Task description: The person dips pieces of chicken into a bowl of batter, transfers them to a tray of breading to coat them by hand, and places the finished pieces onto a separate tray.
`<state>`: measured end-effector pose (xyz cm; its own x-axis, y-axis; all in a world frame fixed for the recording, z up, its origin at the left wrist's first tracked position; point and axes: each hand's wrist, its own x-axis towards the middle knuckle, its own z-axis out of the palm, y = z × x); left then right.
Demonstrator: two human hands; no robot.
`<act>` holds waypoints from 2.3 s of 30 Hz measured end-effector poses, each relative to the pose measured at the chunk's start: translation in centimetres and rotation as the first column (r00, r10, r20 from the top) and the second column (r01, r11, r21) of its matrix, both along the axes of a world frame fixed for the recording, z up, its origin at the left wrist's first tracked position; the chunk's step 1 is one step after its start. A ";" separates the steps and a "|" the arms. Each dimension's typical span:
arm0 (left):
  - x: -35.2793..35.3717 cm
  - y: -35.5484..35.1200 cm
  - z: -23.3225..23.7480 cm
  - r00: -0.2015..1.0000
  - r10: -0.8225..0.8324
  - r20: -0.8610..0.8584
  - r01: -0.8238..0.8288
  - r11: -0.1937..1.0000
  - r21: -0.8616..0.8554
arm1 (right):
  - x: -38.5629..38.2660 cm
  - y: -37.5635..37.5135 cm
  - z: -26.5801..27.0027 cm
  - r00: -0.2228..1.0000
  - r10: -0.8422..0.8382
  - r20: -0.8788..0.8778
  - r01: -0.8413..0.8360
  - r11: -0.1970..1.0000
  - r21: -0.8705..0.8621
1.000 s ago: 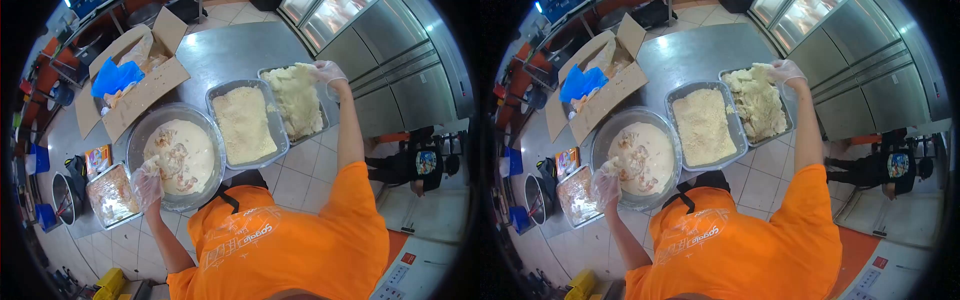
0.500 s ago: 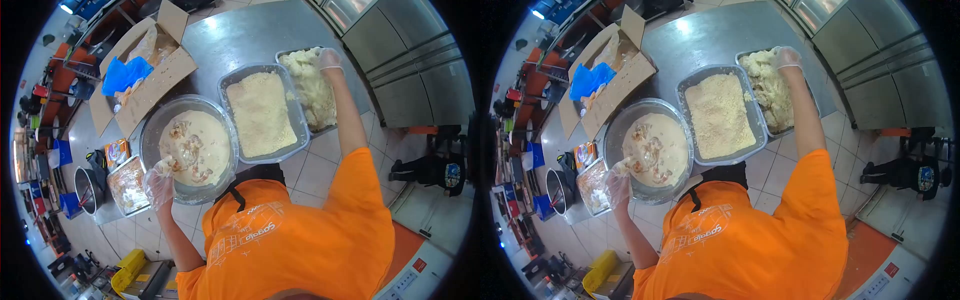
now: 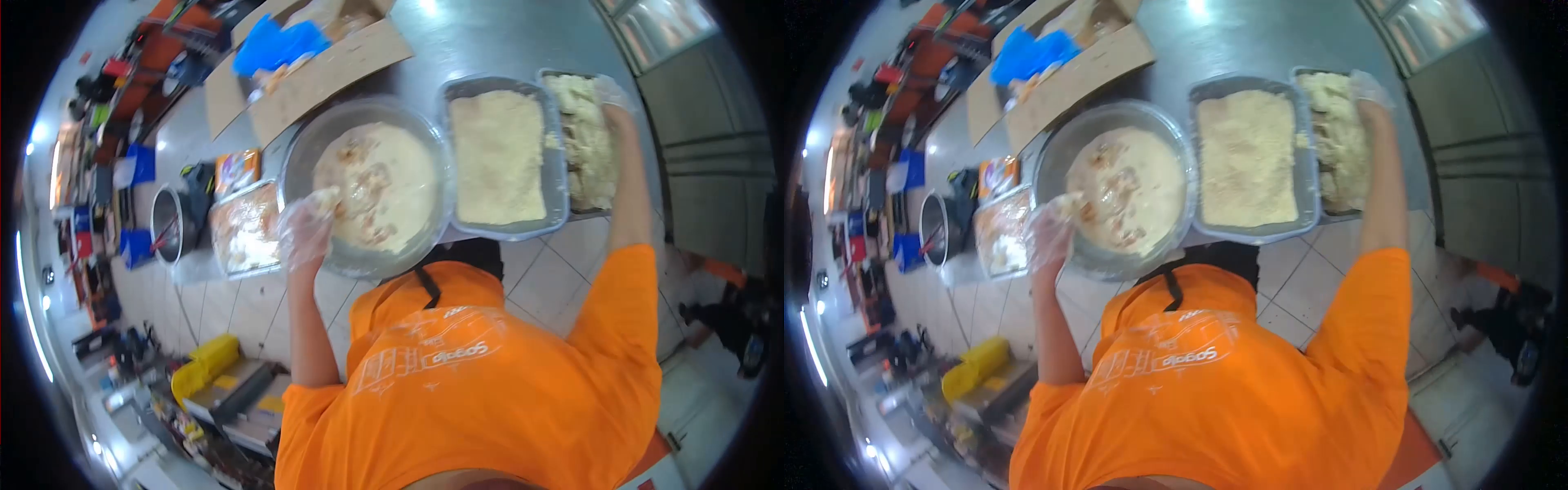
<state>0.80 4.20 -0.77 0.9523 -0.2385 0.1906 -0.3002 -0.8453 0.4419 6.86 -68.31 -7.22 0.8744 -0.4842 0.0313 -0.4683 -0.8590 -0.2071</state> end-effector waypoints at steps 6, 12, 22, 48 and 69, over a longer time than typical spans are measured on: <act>2.5 -1.0 0.2 0.982 0.035 -0.186 -0.048 0.997 -0.066 | -0.8 6.2 6.8 0.961 -0.026 0.275 0.035 0.999 -0.028; 6.4 -3.9 -3.2 0.979 0.005 -0.203 0.075 0.921 0.383 | -5.1 16.7 8.3 0.871 -0.157 0.465 -0.022 0.934 0.356; 8.7 -3.3 -12.8 0.937 -0.285 -0.199 0.347 0.808 0.477 | -12.3 21.6 5.9 0.848 -0.311 0.429 -0.049 0.761 0.647; 15.0 -1.8 -18.4 0.962 -0.260 -0.081 0.268 0.855 0.444 | -16.3 24.2 6.1 0.771 -0.521 0.365 0.010 0.583 0.812; 13.1 -0.9 -3.3 0.607 -0.014 -0.794 -0.390 0.866 -0.313 | -17.1 24.8 5.1 0.758 -0.488 0.434 -0.103 0.566 0.818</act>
